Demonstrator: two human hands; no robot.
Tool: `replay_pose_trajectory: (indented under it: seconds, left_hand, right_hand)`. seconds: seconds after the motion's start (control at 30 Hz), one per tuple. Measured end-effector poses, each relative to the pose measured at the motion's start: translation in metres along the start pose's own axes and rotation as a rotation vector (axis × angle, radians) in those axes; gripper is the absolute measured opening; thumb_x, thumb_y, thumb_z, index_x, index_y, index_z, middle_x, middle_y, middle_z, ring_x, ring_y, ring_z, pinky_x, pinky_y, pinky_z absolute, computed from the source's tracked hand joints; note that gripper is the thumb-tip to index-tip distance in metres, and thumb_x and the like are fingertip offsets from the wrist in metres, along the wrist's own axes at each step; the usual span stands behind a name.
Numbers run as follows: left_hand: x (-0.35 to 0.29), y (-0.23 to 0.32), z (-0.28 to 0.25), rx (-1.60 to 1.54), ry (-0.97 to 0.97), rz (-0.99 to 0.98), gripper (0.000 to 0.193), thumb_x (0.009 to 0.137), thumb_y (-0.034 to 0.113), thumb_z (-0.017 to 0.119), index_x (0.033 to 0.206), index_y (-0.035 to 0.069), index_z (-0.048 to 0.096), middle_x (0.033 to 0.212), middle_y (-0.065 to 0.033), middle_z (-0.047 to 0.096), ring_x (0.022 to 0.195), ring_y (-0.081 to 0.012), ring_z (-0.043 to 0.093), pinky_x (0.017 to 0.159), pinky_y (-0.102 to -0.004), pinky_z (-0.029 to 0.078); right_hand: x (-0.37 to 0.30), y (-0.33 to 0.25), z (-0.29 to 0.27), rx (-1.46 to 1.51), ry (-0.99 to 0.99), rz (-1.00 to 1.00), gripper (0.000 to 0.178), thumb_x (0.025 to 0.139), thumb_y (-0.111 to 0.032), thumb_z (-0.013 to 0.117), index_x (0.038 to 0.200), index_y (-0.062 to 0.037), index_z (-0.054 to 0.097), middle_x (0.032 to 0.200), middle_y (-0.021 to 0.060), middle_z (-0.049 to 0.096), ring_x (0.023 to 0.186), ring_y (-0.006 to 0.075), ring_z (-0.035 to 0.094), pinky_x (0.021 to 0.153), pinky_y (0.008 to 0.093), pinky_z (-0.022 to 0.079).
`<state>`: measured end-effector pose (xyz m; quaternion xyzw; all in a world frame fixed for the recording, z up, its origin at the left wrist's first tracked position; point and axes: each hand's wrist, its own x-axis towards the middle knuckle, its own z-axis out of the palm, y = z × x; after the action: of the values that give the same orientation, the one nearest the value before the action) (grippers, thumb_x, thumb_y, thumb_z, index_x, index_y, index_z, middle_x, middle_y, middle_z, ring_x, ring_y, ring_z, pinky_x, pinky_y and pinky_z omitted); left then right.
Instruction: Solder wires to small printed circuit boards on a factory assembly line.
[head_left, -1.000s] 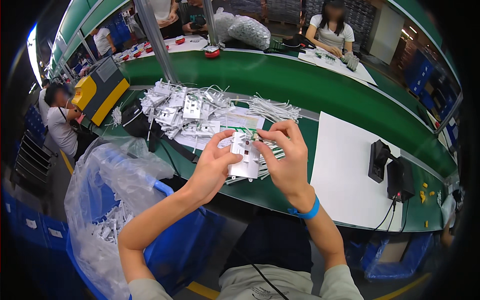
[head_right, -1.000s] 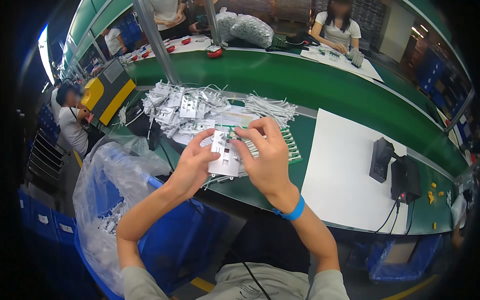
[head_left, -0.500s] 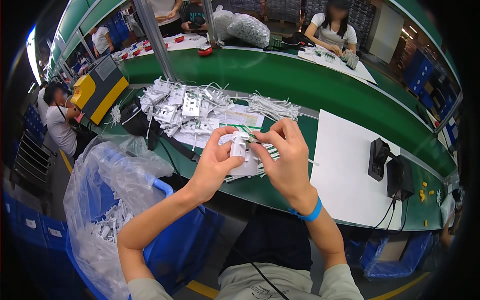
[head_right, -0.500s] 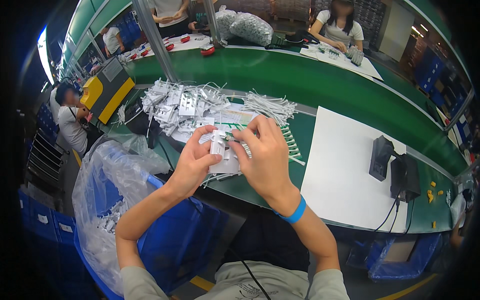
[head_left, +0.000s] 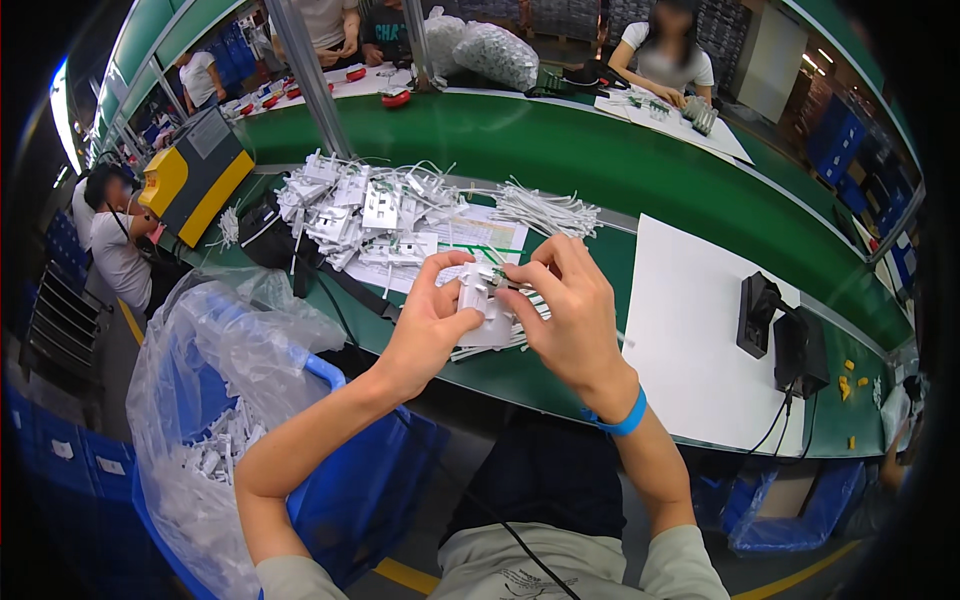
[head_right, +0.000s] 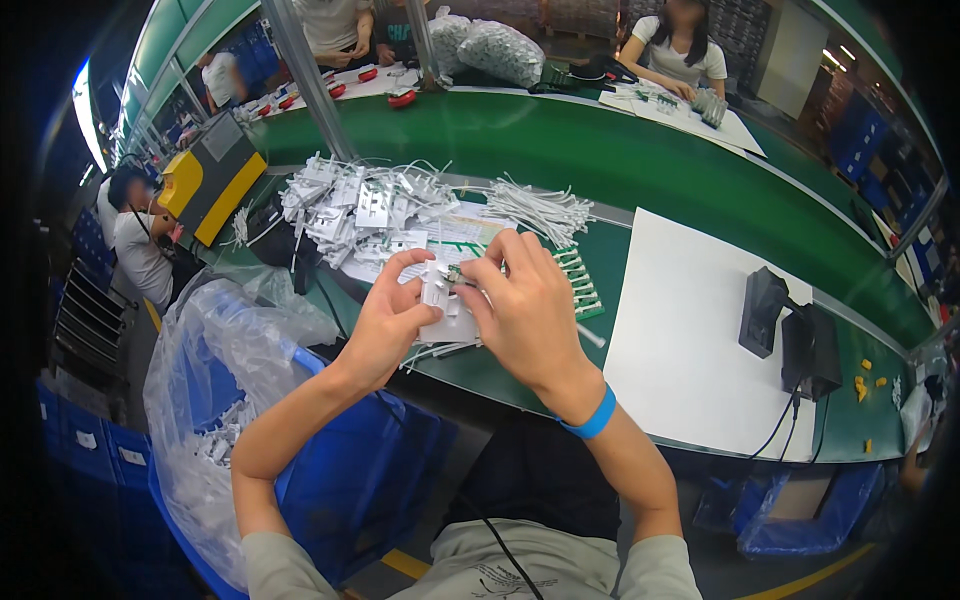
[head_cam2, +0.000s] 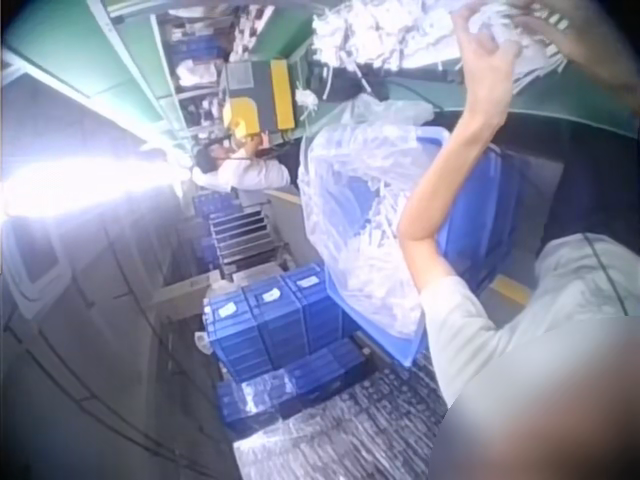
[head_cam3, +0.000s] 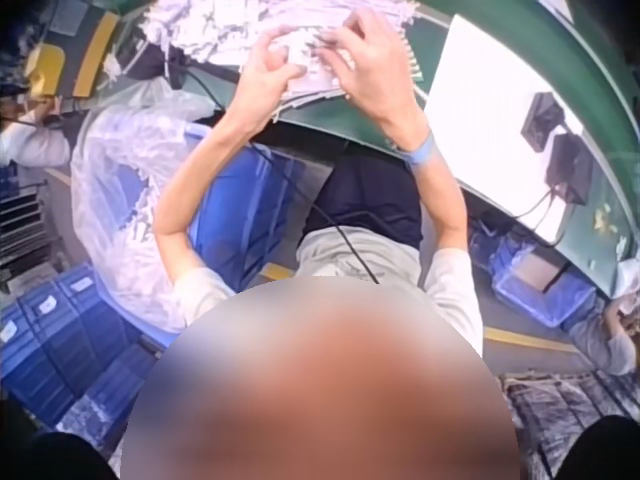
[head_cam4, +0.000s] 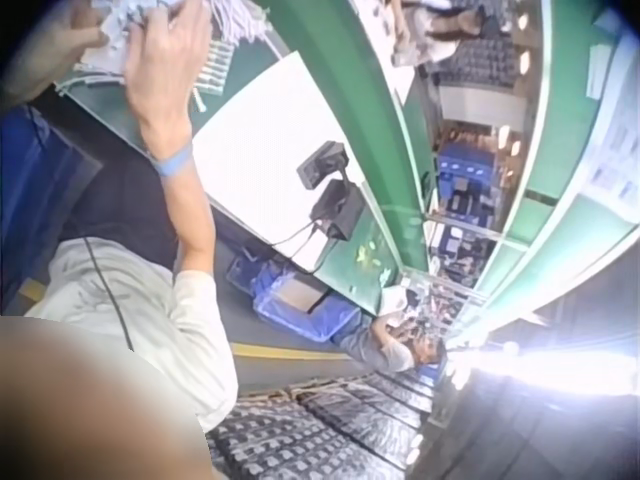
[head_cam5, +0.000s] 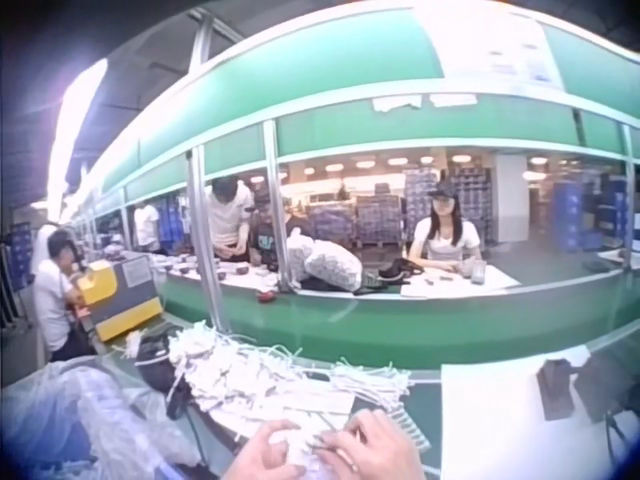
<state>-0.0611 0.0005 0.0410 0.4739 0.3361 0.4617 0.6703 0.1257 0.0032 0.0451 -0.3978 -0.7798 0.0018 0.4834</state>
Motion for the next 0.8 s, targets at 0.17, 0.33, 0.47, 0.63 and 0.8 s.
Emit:
replay_pose_trajectory:
  seconds: [0.17,0.33,0.47,0.63,0.8]
  left_hand:
    - [0.000,0.001,-0.001,-0.007,0.030,-0.015,0.056,0.087,-0.012,0.053,0.135,0.005,0.032,0.120,-0.0134,0.062,0.107,-0.0170,0.061,0.092,-0.0309,0.051]
    - [0.000,0.000,0.000,-0.015,0.015,-0.012,0.056,0.086,-0.012,0.053,0.135,0.005,0.031,0.121,-0.0130,0.061,0.108,-0.0168,0.060,0.092,-0.0299,0.050]
    - [0.001,-0.001,-0.001,0.001,-0.011,0.012,0.060,0.086,-0.012,0.054,0.139,0.005,0.031,0.123,-0.0144,0.060,0.111,-0.0184,0.059,0.094,-0.0314,0.050]
    - [0.000,0.004,-0.001,0.010,0.008,-0.020,0.065,0.086,-0.012,0.053,0.145,0.005,0.031,0.123,-0.0150,0.059,0.112,-0.0196,0.059,0.095,-0.0327,0.049]
    - [0.002,0.002,0.002,0.127,0.039,0.020,0.046,0.089,-0.006,0.061,0.132,0.001,0.046,0.117,-0.0114,0.061,0.107,-0.0154,0.060,0.091,-0.0290,0.052]
  right_hand:
    - [0.001,0.004,0.003,-0.030,0.006,-0.004,0.024,0.071,-0.006,0.080,0.092,-0.0044,0.068,0.088,0.0084,0.053,0.081,0.0265,0.055,0.066,0.0392,0.045]
    - [0.000,0.006,0.006,-0.028,-0.004,0.019,0.023,0.072,-0.006,0.080,0.091,-0.0043,0.069,0.088,0.0085,0.052,0.081,0.0267,0.055,0.067,0.0394,0.046]
    - [-0.001,0.006,0.008,0.014,0.001,0.061,0.025,0.072,-0.006,0.079,0.096,-0.0045,0.071,0.090,0.0085,0.053,0.082,0.0271,0.055,0.068,0.0395,0.046]
    - [-0.002,0.000,0.010,-0.032,-0.046,0.027,0.030,0.078,-0.005,0.074,0.107,-0.0051,0.071,0.092,0.0089,0.054,0.084,0.0276,0.056,0.068,0.0403,0.049]
    - [-0.009,-0.010,0.014,-0.184,-0.101,0.083,0.032,0.080,-0.003,0.067,0.111,-0.0055,0.070,0.094,0.0104,0.056,0.085,0.0273,0.059,0.063,0.0387,0.053]
